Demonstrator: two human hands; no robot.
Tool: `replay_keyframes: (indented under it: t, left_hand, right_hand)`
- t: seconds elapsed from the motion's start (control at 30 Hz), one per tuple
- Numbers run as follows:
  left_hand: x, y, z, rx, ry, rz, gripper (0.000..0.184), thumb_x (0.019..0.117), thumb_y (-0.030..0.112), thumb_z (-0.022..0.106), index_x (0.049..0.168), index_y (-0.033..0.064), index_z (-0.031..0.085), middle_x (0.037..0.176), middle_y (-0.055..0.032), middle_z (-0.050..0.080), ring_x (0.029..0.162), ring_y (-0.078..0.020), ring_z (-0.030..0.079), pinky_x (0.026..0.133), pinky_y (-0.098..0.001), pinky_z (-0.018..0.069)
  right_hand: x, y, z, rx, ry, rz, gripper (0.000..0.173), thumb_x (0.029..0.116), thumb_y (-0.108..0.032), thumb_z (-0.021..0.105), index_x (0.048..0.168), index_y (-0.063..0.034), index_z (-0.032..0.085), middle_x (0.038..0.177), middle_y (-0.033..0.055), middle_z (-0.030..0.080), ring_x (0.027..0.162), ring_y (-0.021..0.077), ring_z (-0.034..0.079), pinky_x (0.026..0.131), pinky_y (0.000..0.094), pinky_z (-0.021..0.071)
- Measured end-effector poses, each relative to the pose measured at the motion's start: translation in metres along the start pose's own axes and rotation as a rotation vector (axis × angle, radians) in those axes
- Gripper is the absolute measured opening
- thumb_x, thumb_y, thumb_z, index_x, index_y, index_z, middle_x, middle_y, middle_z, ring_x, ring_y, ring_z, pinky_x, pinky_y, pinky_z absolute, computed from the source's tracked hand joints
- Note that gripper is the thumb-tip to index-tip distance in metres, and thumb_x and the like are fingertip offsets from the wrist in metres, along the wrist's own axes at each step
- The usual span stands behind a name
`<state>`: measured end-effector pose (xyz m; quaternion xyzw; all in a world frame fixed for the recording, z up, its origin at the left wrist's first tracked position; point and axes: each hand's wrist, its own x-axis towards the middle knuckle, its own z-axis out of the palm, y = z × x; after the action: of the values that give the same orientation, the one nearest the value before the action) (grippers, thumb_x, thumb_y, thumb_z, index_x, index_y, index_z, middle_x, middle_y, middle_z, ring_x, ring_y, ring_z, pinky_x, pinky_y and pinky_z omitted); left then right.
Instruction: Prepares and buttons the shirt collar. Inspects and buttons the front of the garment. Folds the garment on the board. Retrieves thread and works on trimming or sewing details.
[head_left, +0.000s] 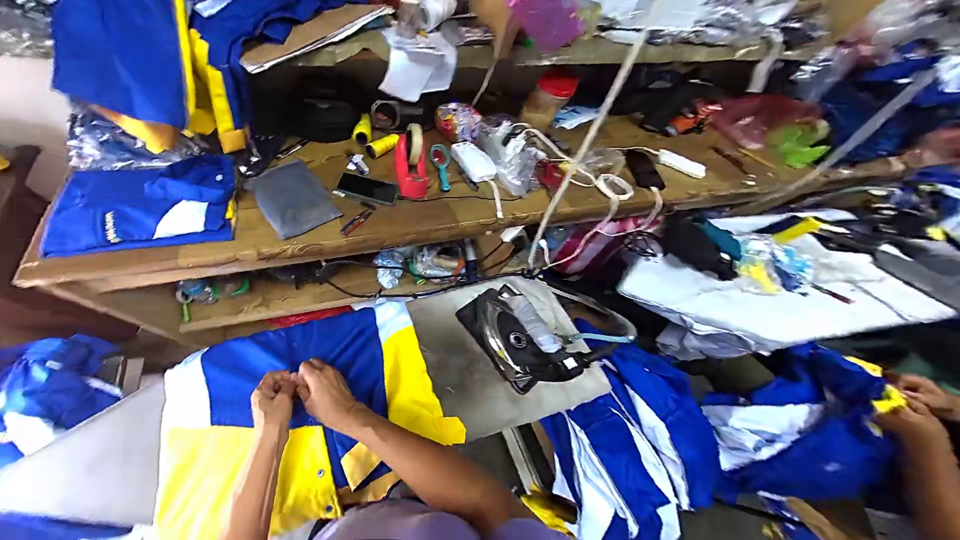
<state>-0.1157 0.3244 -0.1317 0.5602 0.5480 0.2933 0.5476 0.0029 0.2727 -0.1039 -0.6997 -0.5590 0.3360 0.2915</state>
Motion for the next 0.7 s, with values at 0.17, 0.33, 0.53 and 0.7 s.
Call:
replay_keyframes:
  t: [0.17,0.33,0.53,0.7]
  left_hand:
    - [0.008,-0.004,-0.006,-0.132,-0.065,0.003,0.01,0.0949,0.005,0.068,0.1,-0.0036,0.067,0.084,-0.0067,0.069,0.076,-0.0121,0.066,0.073,-0.0305,0.057]
    - [0.013,-0.016,-0.006,-0.247,-0.101,-0.013,0.007,0.0952,0.004,0.068,0.096,-0.0015,0.065,0.077,-0.0034,0.068,0.067,-0.0097,0.063,0.064,-0.0261,0.0535]
    - [0.015,-0.02,-0.005,-0.277,-0.118,0.007,0.006,0.097,0.005,0.066,0.097,-0.0011,0.064,0.076,-0.0027,0.066,0.068,-0.0089,0.063,0.065,-0.0252,0.0534]
    - [0.017,0.001,-0.014,0.066,-0.23,0.057,0.027,0.1055,0.022,0.055,0.099,0.0018,0.07,0.082,-0.0026,0.066,0.073,-0.0086,0.061,0.073,-0.0296,0.0524]
  right_hand:
    - [0.005,0.02,0.005,0.234,0.062,0.027,0.022,0.0915,-0.013,0.071,0.103,0.006,0.068,0.099,0.0181,0.07,0.091,0.0255,0.069,0.087,0.0402,0.057]
    - [0.006,0.029,0.009,0.264,0.06,0.037,0.021,0.0902,-0.015,0.072,0.1,0.0032,0.068,0.09,0.0126,0.069,0.08,0.0176,0.067,0.078,0.0326,0.0557]
    - [0.006,0.033,0.015,0.249,0.088,0.009,0.021,0.0898,-0.016,0.072,0.1,0.0022,0.068,0.088,0.0107,0.068,0.076,0.0146,0.065,0.074,0.0291,0.0551]
    - [0.009,0.032,0.004,0.234,0.014,0.076,0.053,0.0815,-0.036,0.083,0.112,0.0012,0.062,0.091,0.0109,0.067,0.079,0.0173,0.067,0.075,0.0342,0.0568]
